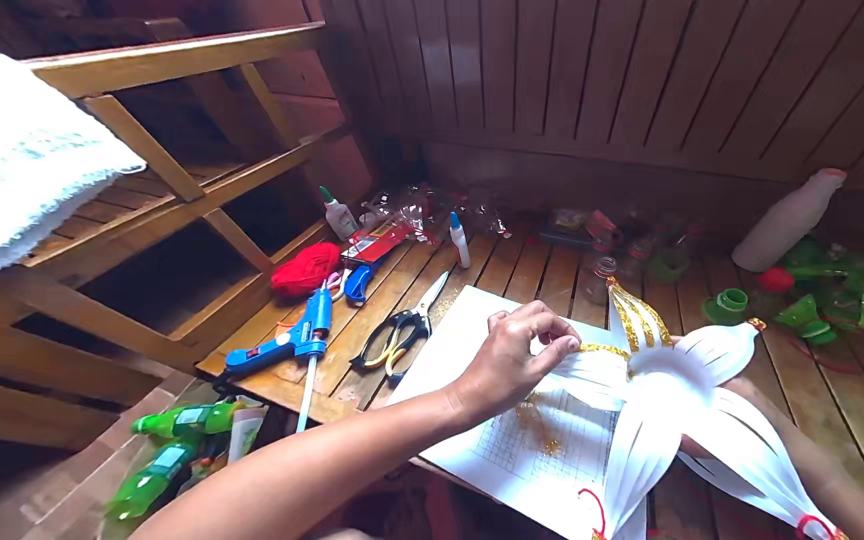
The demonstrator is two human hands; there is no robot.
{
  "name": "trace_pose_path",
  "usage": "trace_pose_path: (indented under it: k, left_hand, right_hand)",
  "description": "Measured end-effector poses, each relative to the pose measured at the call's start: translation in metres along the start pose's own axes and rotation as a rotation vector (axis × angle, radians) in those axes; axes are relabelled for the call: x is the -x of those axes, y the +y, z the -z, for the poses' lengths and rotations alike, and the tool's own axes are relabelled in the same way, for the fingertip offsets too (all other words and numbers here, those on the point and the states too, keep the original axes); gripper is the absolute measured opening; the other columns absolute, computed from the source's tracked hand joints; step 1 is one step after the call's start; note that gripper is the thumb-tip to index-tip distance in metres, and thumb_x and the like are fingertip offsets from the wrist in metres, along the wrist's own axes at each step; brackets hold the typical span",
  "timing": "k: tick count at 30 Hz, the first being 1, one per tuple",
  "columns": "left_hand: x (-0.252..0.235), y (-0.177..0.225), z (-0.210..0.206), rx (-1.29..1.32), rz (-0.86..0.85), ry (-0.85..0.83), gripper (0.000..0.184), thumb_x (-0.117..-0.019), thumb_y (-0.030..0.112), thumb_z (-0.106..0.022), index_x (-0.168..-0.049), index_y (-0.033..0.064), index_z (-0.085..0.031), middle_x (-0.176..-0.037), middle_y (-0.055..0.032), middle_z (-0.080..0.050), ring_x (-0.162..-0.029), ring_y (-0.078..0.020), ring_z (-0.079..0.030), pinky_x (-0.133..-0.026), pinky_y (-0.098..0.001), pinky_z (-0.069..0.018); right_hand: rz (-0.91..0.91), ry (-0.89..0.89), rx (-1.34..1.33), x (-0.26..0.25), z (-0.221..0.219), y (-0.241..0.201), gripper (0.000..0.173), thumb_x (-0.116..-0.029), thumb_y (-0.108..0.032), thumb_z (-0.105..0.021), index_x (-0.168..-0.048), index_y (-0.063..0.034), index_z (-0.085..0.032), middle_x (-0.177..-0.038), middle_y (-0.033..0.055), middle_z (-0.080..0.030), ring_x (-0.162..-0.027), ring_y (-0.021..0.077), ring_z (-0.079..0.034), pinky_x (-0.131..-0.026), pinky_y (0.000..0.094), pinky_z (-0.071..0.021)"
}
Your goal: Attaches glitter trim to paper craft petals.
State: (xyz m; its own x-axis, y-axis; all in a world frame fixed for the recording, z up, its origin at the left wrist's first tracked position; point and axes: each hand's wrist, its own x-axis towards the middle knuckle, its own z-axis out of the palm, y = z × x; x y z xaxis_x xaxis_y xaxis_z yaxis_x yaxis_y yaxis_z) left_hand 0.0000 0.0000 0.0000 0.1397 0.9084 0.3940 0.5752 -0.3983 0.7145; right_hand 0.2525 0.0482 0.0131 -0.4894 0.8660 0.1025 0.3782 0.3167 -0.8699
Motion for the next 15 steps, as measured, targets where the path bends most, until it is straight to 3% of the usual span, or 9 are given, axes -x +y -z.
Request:
trace_pose_path:
  k: [2, 3, 5, 7, 9, 10, 11, 13, 15]
  left_hand:
    - [0.000, 0.000, -0.001, -0.004, -0.012, 0.011, 0.022, -0.0999, 0.026, -0.062, -0.101, 0.0087, -0.076, -0.094, 0.0025, -0.069, -0.094, -0.0060, -0.061, -0.096, -0.0431, -0.0390]
    - [0.001, 0.000, -0.001, -0.004, -0.016, 0.013, 0.022, -0.0996, 0.025, -0.062, -0.100, 0.0087, -0.076, -0.094, 0.0026, -0.069, -0.094, -0.0057, -0.061, -0.096, -0.0429, -0.0393]
    - [0.001, -0.001, -0.001, -0.009, -0.016, 0.013, 0.021, -0.0996, 0.026, -0.062, -0.101, 0.0094, -0.076, -0.094, 0.0031, -0.069, -0.094, -0.0053, -0.061, -0.096, -0.0426, -0.0394]
    - [0.001, -0.001, -0.001, -0.009, -0.012, 0.020, 0.021, -0.0995, 0.026, -0.063, -0.101, 0.0100, -0.076, -0.095, 0.0036, -0.069, -0.094, -0.0047, -0.061, -0.095, -0.0412, -0.0397]
    - [0.001, 0.000, -0.001, -0.006, -0.008, 0.028, 0.019, -0.0987, 0.025, -0.064, -0.100, 0.0100, -0.076, -0.095, 0.0042, -0.069, -0.093, -0.0038, -0.061, -0.094, -0.0378, -0.0407]
    - [0.001, 0.000, 0.000, -0.002, -0.007, 0.030, 0.019, -0.0982, 0.025, -0.064, -0.100, 0.0101, -0.076, -0.094, 0.0046, -0.069, -0.093, -0.0032, -0.060, -0.094, -0.0359, -0.0411]
    - [0.001, -0.001, 0.000, 0.001, -0.004, 0.030, 0.018, -0.0978, 0.025, -0.065, -0.099, 0.0103, -0.076, -0.094, 0.0049, -0.069, -0.093, -0.0027, -0.060, -0.093, -0.0347, -0.0415]
    - [0.000, -0.002, 0.000, 0.016, 0.001, 0.026, 0.017, -0.0971, 0.025, -0.066, -0.099, 0.0104, -0.076, -0.093, 0.0055, -0.068, -0.092, -0.0020, -0.060, -0.093, -0.0328, -0.0419]
    - [0.000, -0.002, 0.001, 0.025, 0.006, 0.022, 0.017, -0.0966, 0.025, -0.067, -0.098, 0.0107, -0.076, -0.093, 0.0060, -0.068, -0.092, -0.0017, -0.060, -0.092, -0.0320, -0.0421]
  right_hand:
    - [-0.034, 0.066, -0.191, 0.000, -0.003, -0.001, 0.021, -0.0992, 0.008, -0.045, -0.102, 0.0193, -0.062, -0.090, 0.0097, -0.068, -0.087, -0.0058, -0.057, -0.086, 0.0087, -0.0432]
    - [0.012, 0.110, -0.338, -0.004, -0.005, 0.017, 0.019, -0.0989, 0.008, -0.044, -0.098, 0.0093, -0.062, -0.086, -0.0021, -0.069, -0.086, -0.0098, -0.060, -0.085, 0.0089, -0.0469]
    - [0.097, 0.139, -0.487, -0.013, -0.009, 0.043, 0.020, -0.0977, 0.009, -0.043, -0.095, 0.0031, -0.062, -0.083, -0.0108, -0.067, -0.083, -0.0122, -0.061, -0.082, 0.0085, -0.0481]
    - [0.173, 0.115, -0.392, -0.014, -0.006, 0.049, 0.019, -0.0976, 0.005, -0.045, -0.096, 0.0020, -0.063, -0.086, -0.0094, -0.069, -0.086, -0.0126, -0.061, -0.084, 0.0074, -0.0477]
    - [0.120, 0.060, -0.143, -0.002, 0.000, 0.016, 0.021, -0.0979, 0.007, -0.047, -0.101, 0.0193, -0.064, -0.092, 0.0113, -0.070, -0.089, -0.0062, -0.059, -0.087, 0.0082, -0.0430]
    - [0.126, 0.030, -0.051, 0.001, 0.003, 0.010, 0.023, -0.0986, 0.006, -0.047, -0.104, 0.0209, -0.063, -0.095, 0.0137, -0.069, -0.092, -0.0061, -0.058, -0.089, 0.0078, -0.0411]
    - [0.197, 0.025, -0.028, 0.000, 0.004, 0.024, 0.022, -0.0991, 0.002, -0.048, -0.105, 0.0165, -0.064, -0.096, 0.0067, -0.069, -0.095, -0.0102, -0.058, -0.091, 0.0062, -0.0413]
    - [0.249, 0.049, -0.263, -0.009, -0.001, 0.051, 0.017, -0.0988, 0.001, -0.048, -0.102, 0.0049, -0.064, -0.092, -0.0077, -0.069, -0.093, -0.0136, -0.060, -0.088, 0.0059, -0.0453]
    - [0.176, 0.086, -0.469, -0.018, -0.006, 0.053, 0.021, -0.0960, 0.007, -0.046, -0.091, -0.0002, -0.064, -0.081, -0.0116, -0.069, -0.082, -0.0132, -0.061, -0.080, 0.0062, -0.0476]
